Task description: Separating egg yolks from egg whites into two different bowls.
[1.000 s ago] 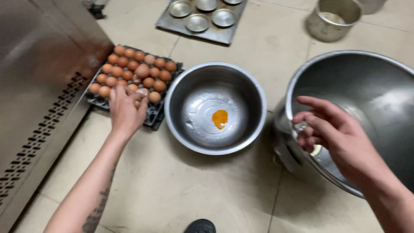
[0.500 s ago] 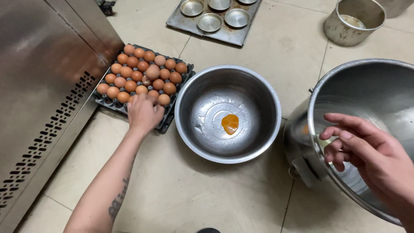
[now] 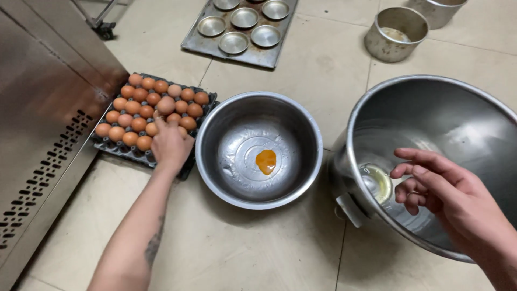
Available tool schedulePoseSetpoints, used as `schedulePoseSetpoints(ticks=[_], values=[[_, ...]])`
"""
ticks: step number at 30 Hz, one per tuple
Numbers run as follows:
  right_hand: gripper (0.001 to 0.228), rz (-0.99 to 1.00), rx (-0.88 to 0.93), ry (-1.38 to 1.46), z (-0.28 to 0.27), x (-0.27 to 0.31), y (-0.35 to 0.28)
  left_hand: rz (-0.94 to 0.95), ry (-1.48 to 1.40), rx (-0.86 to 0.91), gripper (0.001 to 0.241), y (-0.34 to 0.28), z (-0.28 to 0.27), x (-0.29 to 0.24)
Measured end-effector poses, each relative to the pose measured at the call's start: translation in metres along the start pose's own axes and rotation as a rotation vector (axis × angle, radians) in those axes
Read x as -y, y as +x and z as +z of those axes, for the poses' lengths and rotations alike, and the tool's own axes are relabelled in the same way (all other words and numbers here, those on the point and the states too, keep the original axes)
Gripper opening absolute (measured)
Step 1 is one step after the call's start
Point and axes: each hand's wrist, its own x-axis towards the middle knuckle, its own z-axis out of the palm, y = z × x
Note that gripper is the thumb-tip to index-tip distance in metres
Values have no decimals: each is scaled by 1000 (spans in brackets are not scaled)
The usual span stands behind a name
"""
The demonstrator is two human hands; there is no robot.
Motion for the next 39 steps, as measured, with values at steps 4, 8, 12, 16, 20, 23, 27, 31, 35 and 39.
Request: schedulePoseSetpoints(ticks=[4, 8, 12, 16, 20, 23, 27, 31, 35, 39], values=[[41, -4, -46, 15, -28, -11, -4, 97, -285, -58, 46, -2, -5, 1], [40, 41, -79, -91, -44, -5, -10, 324, -937, 92, 44, -25, -40, -63], [38, 26, -135, -90, -21, 24, -19, 288, -1508, 586, 34, -74, -100, -156], [37, -32, -134, -42, -12, 4, -11, 185, -1621, 923, 41, -120, -118, -217], [40, -33, -11, -283, -5, -4, -17, 195, -1630, 1128, 51, -150, -112, -247], [43, -57, 116, -491, 0, -7, -27, 352, -1389, 1033, 47, -166, -108, -254], [47, -181, 321, -761, 11, 3, -41, 885, -998, 568, 47, -177, -132, -263], [44, -163, 336, -736, 16, -4, -41, 1096, -811, 400, 43, -182, -117, -264], [40, -143, 319, -756, 14, -12, -39, 1207, -696, 313, 44, -183, -115, -266], [38, -130, 309, -752, 14, -13, -40, 1222, -682, 282, 44, -184, -111, -266]])
